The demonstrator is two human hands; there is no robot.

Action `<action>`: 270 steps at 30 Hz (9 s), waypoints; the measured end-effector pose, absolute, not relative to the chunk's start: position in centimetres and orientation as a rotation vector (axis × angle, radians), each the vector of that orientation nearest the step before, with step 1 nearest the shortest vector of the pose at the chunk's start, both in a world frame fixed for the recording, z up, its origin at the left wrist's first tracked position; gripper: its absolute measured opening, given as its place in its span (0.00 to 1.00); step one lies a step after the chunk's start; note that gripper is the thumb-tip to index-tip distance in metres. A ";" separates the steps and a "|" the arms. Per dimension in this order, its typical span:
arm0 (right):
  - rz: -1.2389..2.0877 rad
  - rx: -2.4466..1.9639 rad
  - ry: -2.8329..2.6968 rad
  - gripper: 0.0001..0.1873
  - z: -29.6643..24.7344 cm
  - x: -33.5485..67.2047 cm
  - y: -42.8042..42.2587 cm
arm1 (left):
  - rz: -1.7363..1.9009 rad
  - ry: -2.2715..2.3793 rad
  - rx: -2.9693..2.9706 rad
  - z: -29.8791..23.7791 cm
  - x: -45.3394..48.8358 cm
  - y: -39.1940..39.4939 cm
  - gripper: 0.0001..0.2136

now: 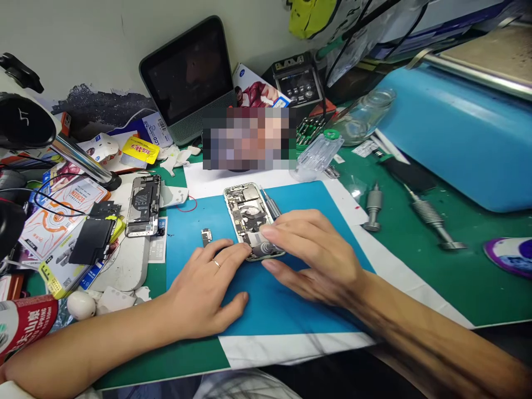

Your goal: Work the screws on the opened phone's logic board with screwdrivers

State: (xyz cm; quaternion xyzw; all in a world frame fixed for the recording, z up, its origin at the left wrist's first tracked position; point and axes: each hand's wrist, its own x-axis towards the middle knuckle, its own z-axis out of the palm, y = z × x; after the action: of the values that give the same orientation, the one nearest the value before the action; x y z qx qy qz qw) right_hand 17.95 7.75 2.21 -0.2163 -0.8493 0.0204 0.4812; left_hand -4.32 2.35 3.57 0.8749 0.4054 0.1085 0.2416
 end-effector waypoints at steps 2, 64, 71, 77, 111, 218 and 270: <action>0.039 -0.553 -2.060 0.28 2.3 18.0 7.7 | 0.294 1.111 2.390 3.6 -4.3 2.4 0.30; 0.304 -0.448 -2.114 0.24 2.5 18.1 7.5 | 0.255 1.105 2.410 3.8 -4.3 2.5 0.31; 0.268 -0.439 -2.087 0.25 2.5 18.1 7.6 | 0.264 1.108 2.417 3.7 -4.4 2.5 0.31; 0.326 -0.459 -2.112 0.28 2.9 18.1 7.5 | 0.252 1.106 2.422 3.8 -4.3 2.5 0.31; 0.389 -0.397 -2.072 0.26 2.4 17.8 7.9 | 0.240 1.111 2.418 3.8 -4.3 2.6 0.29; 0.181 -1.263 -1.825 0.06 1.4 20.7 10.3 | 0.185 1.123 2.564 3.3 -4.8 2.3 0.26; 0.294 -0.988 -1.944 0.23 1.1 20.4 10.1 | 0.199 1.122 2.551 3.4 -4.8 2.3 0.26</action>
State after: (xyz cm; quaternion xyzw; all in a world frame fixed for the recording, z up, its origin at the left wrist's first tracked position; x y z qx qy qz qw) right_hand 20.40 10.07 1.10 -0.4003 -0.7874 0.1191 0.4534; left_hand -4.81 2.32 3.39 0.8993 0.3955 0.0702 0.1728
